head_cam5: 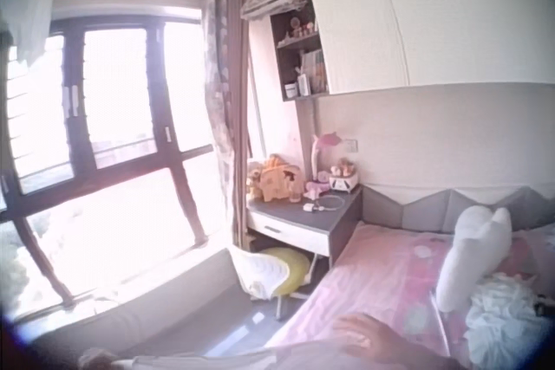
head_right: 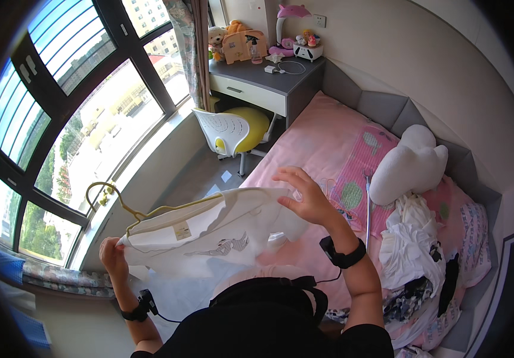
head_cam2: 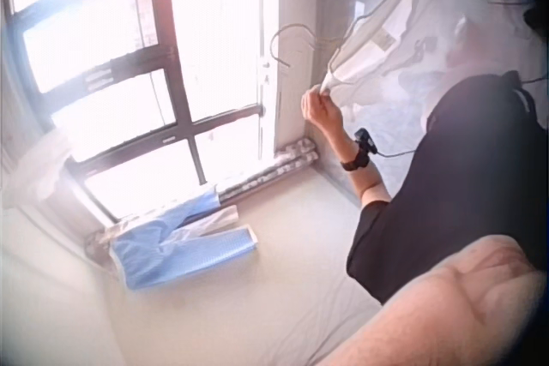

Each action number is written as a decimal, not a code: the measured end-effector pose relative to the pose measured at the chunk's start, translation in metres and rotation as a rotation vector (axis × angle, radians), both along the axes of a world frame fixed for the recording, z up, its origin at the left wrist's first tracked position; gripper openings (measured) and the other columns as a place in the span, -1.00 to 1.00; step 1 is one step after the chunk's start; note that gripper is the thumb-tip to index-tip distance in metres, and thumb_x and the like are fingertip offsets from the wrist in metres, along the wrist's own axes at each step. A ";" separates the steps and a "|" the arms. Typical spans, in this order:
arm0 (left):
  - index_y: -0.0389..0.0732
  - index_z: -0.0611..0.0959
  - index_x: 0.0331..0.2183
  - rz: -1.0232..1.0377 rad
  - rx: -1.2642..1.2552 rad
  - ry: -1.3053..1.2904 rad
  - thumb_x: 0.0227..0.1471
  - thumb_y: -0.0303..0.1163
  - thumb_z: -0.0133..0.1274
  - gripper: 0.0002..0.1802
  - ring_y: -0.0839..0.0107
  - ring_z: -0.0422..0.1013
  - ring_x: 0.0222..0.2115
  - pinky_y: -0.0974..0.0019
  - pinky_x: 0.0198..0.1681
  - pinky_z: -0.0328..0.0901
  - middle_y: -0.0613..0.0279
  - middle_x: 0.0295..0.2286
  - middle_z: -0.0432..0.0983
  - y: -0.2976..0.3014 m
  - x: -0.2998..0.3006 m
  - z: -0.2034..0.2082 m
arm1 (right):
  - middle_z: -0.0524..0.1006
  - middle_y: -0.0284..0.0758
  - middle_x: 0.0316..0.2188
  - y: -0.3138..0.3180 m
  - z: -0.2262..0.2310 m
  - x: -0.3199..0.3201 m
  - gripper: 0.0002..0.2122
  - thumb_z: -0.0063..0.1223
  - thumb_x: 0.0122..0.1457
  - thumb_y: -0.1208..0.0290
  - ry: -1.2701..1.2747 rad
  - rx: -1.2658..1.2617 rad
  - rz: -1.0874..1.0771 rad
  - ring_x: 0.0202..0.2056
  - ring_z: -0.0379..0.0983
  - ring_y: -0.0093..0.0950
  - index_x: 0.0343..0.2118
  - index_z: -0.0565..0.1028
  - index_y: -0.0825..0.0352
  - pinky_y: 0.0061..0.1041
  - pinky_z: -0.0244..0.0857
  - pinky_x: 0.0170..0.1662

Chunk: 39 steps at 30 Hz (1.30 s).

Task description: The person hangs a blue checkered garment and white t-shirts on a high rod near a window using hangers and a reacher tool.

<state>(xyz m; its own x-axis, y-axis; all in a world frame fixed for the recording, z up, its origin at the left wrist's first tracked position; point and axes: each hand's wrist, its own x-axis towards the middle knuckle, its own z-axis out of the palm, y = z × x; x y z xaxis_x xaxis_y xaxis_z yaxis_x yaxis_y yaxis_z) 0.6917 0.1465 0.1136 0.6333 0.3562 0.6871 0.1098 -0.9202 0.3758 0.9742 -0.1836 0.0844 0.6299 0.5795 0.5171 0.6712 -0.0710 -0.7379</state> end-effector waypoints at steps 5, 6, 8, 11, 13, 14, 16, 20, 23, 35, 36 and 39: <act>-0.26 0.41 -0.61 -0.106 -0.242 -0.005 -0.20 -0.44 0.03 -0.86 0.34 0.22 -0.64 0.38 -0.51 0.13 0.23 -0.70 0.28 0.004 0.027 -0.002 | 0.38 -0.11 -0.56 0.031 0.019 0.010 -0.90 -0.12 0.03 0.49 0.072 -0.294 0.336 -0.50 0.33 -0.23 -0.39 0.38 0.38 -0.45 0.19 -0.42; -0.27 0.41 -0.60 -0.102 -0.248 -0.013 -0.21 -0.46 0.03 -0.86 0.35 0.22 -0.64 0.39 -0.52 0.13 0.24 -0.70 0.28 0.006 0.032 -0.001 | 0.38 -0.11 -0.56 0.037 0.019 0.011 -0.90 -0.12 0.03 0.49 0.062 -0.294 0.363 -0.50 0.33 -0.23 -0.39 0.38 0.38 -0.45 0.19 -0.42; -0.27 0.42 -0.61 -0.107 -0.290 -0.038 -0.22 -0.46 0.04 -0.86 0.37 0.22 -0.64 0.40 -0.53 0.12 0.25 -0.70 0.29 0.011 0.030 -0.002 | 0.33 -0.11 -0.60 0.047 0.021 0.007 -0.92 -0.12 0.02 0.51 0.022 -0.207 0.269 -0.53 0.28 -0.19 -0.52 0.31 0.41 -0.43 0.16 -0.47; -0.27 0.43 -0.63 -0.134 -0.435 -0.021 -0.26 -0.49 0.06 -0.88 0.37 0.23 -0.64 0.41 -0.54 0.13 0.24 -0.70 0.31 0.007 0.028 -0.005 | 0.32 -0.13 -0.62 0.056 0.034 0.000 -0.91 -0.11 -0.02 0.54 -0.173 -0.160 0.211 -0.54 0.27 -0.17 -0.57 0.27 0.39 -0.40 0.16 -0.49; -0.27 0.44 -0.63 -0.142 -0.390 0.002 -0.27 -0.51 0.06 -0.89 0.36 0.24 -0.64 0.41 -0.53 0.14 0.23 -0.69 0.32 -0.002 0.035 -0.002 | 0.32 -0.14 -0.63 0.059 0.036 0.000 -0.93 -0.09 -0.04 0.54 -0.306 -0.158 0.181 -0.54 0.28 -0.17 -0.57 0.28 0.38 -0.39 0.16 -0.51; -0.26 0.44 -0.63 -0.162 -0.341 0.031 -0.29 -0.53 0.06 -0.90 0.35 0.25 -0.63 0.41 -0.53 0.15 0.23 -0.69 0.33 -0.007 0.038 0.000 | 0.32 -0.16 -0.65 0.060 0.035 -0.001 -0.93 -0.09 -0.05 0.54 -0.327 -0.174 0.185 -0.56 0.28 -0.18 -0.58 0.29 0.37 -0.38 0.15 -0.52; -0.26 0.46 -0.62 -0.171 -0.326 0.025 -0.31 -0.56 0.06 -0.91 0.33 0.28 -0.62 0.40 -0.51 0.17 0.23 -0.69 0.34 -0.006 0.041 0.007 | 0.33 -0.17 -0.66 0.060 0.033 -0.003 -0.93 -0.08 -0.07 0.55 -0.353 -0.188 0.187 -0.57 0.29 -0.19 -0.59 0.29 0.36 -0.37 0.15 -0.54; -0.30 0.48 -0.60 -0.112 -0.320 -0.023 -0.25 -0.53 0.06 -0.93 0.41 0.28 -0.56 0.43 -0.47 0.19 0.26 -0.62 0.35 0.010 0.031 0.014 | 0.32 -0.21 -0.68 0.041 0.042 0.005 -0.92 -0.08 -0.03 0.52 -0.346 -0.022 0.019 -0.63 0.25 -0.24 -0.60 0.34 0.37 -0.44 0.10 -0.58; -0.30 0.49 -0.55 -0.185 -0.257 -0.031 -0.18 -0.47 0.05 -0.90 0.43 0.28 -0.53 0.44 -0.43 0.20 0.25 -0.59 0.35 0.014 0.029 0.027 | 0.33 -0.23 -0.68 0.034 0.057 0.003 -0.89 -0.10 0.02 0.49 -0.349 -0.025 0.004 -0.65 0.24 -0.28 -0.58 0.35 0.38 -0.46 0.08 -0.57; -0.27 0.40 -0.51 -0.328 -0.306 0.126 0.00 -0.39 -0.08 -0.85 0.56 0.14 -0.54 0.55 -0.46 0.10 0.34 -0.59 0.21 0.016 0.072 0.056 | 0.30 -0.36 -0.69 0.047 0.079 0.039 -0.85 -0.12 0.10 0.42 -0.246 -0.060 -0.018 -0.61 0.19 -0.60 -0.49 0.39 0.39 -0.64 0.08 -0.53; -0.27 0.39 -0.48 -0.320 -0.336 0.125 0.02 -0.39 -0.10 -0.86 0.59 0.13 -0.53 0.56 -0.44 0.10 0.37 -0.58 0.20 0.020 0.073 0.067 | 0.30 -0.38 -0.68 0.054 0.087 0.050 -0.86 -0.12 0.11 0.42 -0.249 -0.080 -0.011 -0.61 0.19 -0.62 -0.48 0.38 0.40 -0.65 0.08 -0.52; -0.24 0.38 -0.44 -0.276 -0.171 -0.049 -0.02 -0.43 -0.09 -0.91 0.53 0.17 -0.52 0.52 -0.43 0.13 0.32 -0.56 0.24 0.028 0.061 0.104 | 0.30 -0.40 -0.68 0.073 0.124 0.048 -0.86 -0.13 0.11 0.42 -0.233 -0.040 0.012 -0.60 0.18 -0.65 -0.46 0.39 0.39 -0.68 0.09 -0.51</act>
<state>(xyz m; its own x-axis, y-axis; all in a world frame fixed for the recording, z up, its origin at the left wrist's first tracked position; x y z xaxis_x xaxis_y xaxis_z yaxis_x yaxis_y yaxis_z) 0.7529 0.1748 0.2173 0.6897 0.2886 0.6641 -0.1572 -0.8356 0.5263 1.0221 -0.1102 0.2088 0.4888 0.6091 0.6246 0.8242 -0.0877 -0.5595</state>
